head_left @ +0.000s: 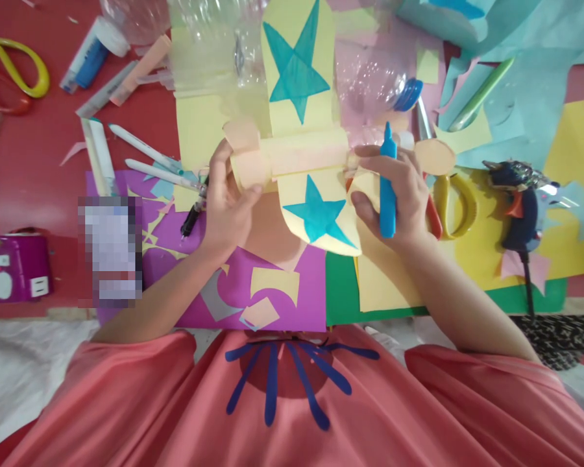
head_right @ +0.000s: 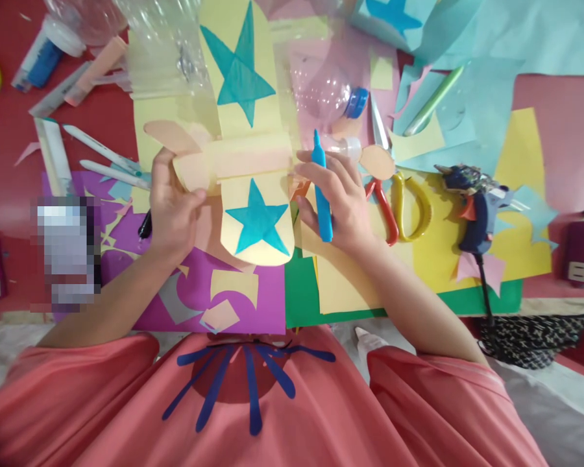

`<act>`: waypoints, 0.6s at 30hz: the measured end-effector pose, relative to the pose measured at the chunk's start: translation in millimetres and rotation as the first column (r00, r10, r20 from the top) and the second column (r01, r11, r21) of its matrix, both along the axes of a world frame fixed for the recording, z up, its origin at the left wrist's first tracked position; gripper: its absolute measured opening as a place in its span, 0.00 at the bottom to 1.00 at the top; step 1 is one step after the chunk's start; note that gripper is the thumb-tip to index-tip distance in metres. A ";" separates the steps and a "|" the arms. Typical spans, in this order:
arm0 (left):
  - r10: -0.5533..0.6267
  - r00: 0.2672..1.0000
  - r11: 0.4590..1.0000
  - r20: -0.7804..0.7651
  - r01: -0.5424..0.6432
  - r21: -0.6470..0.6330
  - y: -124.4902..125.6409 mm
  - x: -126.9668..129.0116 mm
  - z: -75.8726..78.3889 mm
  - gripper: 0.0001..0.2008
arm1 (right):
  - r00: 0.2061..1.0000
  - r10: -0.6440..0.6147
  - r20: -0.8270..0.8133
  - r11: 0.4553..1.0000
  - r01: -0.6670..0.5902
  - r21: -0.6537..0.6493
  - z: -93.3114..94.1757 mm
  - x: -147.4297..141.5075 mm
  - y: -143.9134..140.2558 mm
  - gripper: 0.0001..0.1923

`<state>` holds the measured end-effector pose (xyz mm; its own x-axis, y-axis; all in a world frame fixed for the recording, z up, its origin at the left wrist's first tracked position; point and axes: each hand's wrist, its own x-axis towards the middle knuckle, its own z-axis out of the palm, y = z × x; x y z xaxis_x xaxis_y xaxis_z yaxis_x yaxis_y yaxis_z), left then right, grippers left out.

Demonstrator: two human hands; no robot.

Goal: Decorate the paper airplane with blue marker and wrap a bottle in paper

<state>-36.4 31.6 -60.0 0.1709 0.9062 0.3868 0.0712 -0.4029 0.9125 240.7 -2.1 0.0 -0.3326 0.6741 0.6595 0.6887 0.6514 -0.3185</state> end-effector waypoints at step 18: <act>0.042 0.998 0.996 0.053 -0.038 -0.078 -11.4 7.3 13.2 0.29 | 0.795 0.091 -0.599 0.680 -0.489 -0.546 49.5 -48.3 51.5 0.22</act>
<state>-29.1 20.2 -46.8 0.1143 0.9394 0.3233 0.0357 -0.3291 0.9436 192.3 49.4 49.5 -0.3580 0.9081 0.2174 0.1150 0.2739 -0.9548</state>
